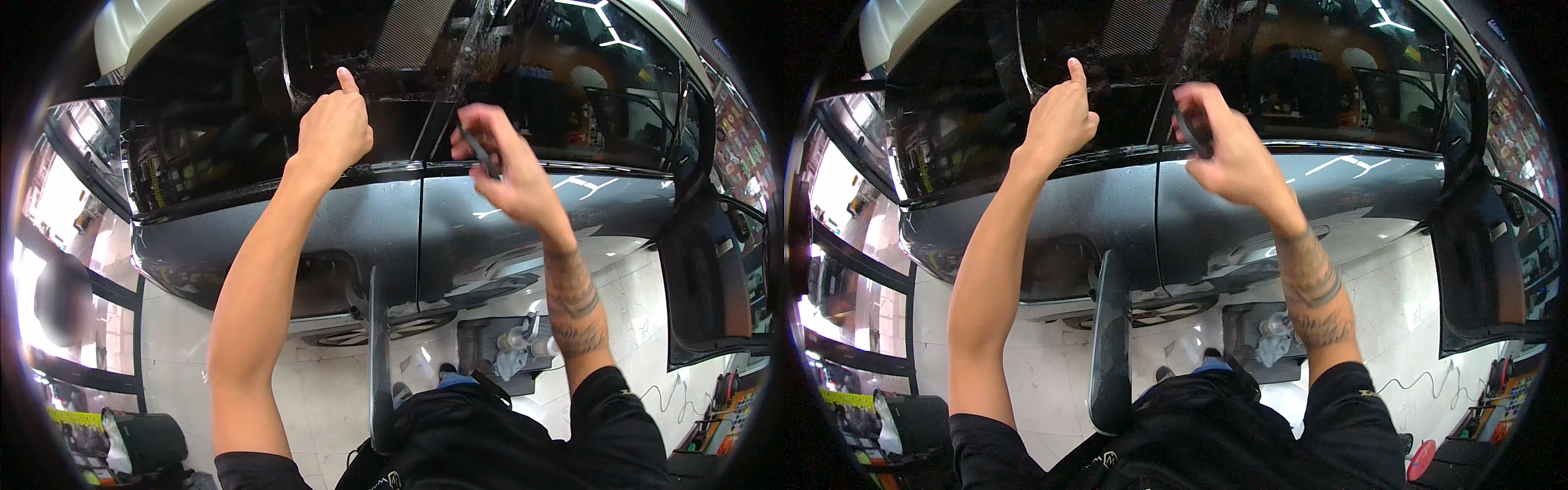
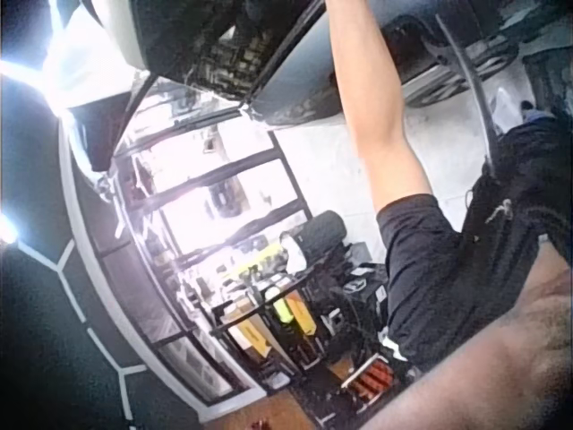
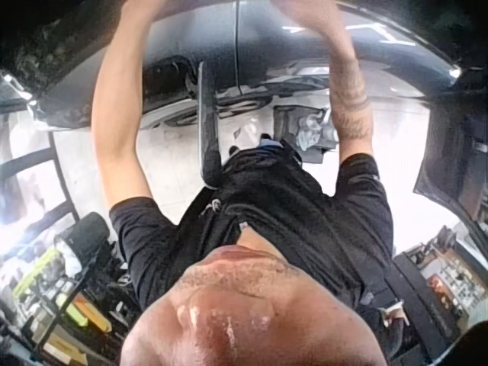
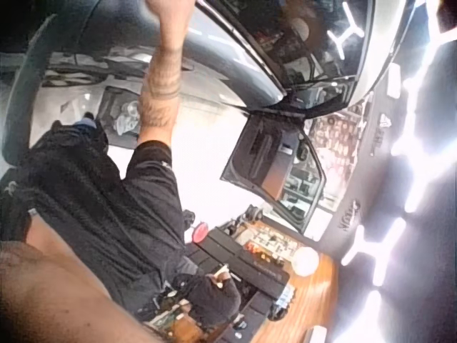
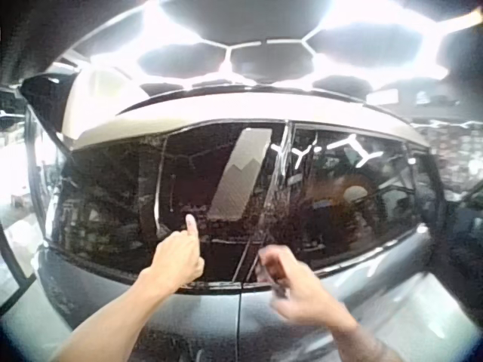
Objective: The person applies a tint film to the rear window of a car. They use a squeegee to smooth the film and a spray bottle to wet the surface, then use a razor blade to trim the edges of the film along the window frame.
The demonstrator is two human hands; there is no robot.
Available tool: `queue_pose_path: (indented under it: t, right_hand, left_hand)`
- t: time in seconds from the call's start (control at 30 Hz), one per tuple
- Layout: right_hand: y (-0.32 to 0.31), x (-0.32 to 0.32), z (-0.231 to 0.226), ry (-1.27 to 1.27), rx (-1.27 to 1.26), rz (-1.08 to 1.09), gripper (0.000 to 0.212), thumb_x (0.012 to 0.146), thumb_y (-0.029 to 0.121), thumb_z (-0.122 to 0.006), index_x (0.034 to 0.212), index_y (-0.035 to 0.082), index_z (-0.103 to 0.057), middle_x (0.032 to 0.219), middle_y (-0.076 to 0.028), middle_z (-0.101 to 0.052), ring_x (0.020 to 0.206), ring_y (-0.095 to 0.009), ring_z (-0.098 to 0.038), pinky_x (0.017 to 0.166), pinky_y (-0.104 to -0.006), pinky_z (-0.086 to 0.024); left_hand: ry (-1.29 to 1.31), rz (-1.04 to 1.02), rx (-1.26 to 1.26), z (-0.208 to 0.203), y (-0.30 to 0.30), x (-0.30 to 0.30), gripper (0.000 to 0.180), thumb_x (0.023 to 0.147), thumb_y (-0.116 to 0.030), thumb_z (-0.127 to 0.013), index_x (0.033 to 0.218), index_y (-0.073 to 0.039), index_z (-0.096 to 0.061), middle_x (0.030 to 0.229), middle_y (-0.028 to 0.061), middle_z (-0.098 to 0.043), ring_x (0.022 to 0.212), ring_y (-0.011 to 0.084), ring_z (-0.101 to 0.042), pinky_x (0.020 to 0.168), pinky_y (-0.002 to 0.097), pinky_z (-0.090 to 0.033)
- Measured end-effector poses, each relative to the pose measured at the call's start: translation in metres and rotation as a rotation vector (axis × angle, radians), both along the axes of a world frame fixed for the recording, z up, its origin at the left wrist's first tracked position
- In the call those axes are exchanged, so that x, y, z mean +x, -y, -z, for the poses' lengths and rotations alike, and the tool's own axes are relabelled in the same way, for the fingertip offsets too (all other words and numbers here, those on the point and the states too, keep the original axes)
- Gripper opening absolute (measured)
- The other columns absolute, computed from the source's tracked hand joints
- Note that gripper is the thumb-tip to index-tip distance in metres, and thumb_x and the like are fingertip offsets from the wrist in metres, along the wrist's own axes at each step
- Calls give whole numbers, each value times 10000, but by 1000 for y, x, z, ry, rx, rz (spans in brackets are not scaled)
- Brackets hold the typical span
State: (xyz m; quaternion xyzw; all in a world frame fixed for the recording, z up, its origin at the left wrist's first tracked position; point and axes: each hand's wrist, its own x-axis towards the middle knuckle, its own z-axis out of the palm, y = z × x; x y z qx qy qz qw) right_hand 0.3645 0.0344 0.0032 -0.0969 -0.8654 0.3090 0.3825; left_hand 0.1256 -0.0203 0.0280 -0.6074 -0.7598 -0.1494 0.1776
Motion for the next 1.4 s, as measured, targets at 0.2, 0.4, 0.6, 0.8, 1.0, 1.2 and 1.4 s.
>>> queue_pose_path:
  t: [0.2, 0.4, 0.6, 0.8, 1.0, 1.2, 1.4]
  right_hand:
    - [-3, -3, 51, -224, -612, -171, 397, 752, -59, -508, 1145, -9, -534, 1101, -134, -612, 991, -189, -630, 704, -282, -578]
    - [-8, -113, 31, -456, -502, 103, 256, 792, 96, -623, 1008, -39, -596, 808, -136, -668, 701, -161, -636, 693, -331, -511]
    - [0, -153, 27, -833, -940, -230, 158, 832, 82, -627, 907, -33, -548, 778, -100, -620, 642, -159, -640, 495, -287, -512]
    - [-43, -95, -27, -514, 161, 218, 171, 771, 68, -645, 914, -22, -615, 794, -152, -664, 740, -264, -663, 627, -359, -528]
    - [-50, -150, -132, -103, 1264, 296, 339, 714, 114, -603, 1046, 76, -663, 974, -113, -599, 915, -297, -594, 764, -425, -485]
    - [-35, -163, -94, 300, 1609, 272, 158, 661, 213, -696, 799, 139, -708, 1010, 28, -575, 943, -151, -564, 752, -320, -480]
    - [-51, -173, -127, 224, 1573, 132, 246, 726, 14, -628, 934, 105, -726, 991, -38, -589, 945, -217, -570, 680, -316, -533]
  left_hand:
    - [60, 55, 28, 0, -3, 2, 736, 768, -90, -539, 1361, 198, -213, 892, 279, -606, 851, 380, -619, 819, 423, -494]
    - [436, 3, -47, -24, -5, 21, 771, 899, -349, -424, 1363, 210, -167, 953, 349, -617, 988, 427, -617, 923, 413, -462]
    - [469, -65, -32, -27, -10, 31, 764, 943, -400, -364, 1345, 224, -182, 968, 338, -620, 1017, 418, -611, 927, 410, -449]
    - [768, -51, 28, -27, -9, 24, 532, 951, -255, -371, 1216, 206, -354, 810, 301, -629, 628, 291, -669, 621, 358, -546]
    - [400, -103, 53, -10, -22, 32, 789, 807, -144, -467, 1353, 239, -44, 771, 277, -646, 583, 297, -668, 648, 355, -556]
    - [375, -69, -52, 3, -7, 28, 544, 787, -167, -583, 1220, 132, -446, 1030, 299, -624, 968, 416, -623, 866, 465, -500]
    - [439, -51, 8, -1, -10, 33, 920, 793, -164, -579, 1388, 191, 26, 1005, 285, -637, 896, 397, -650, 812, 442, -520]
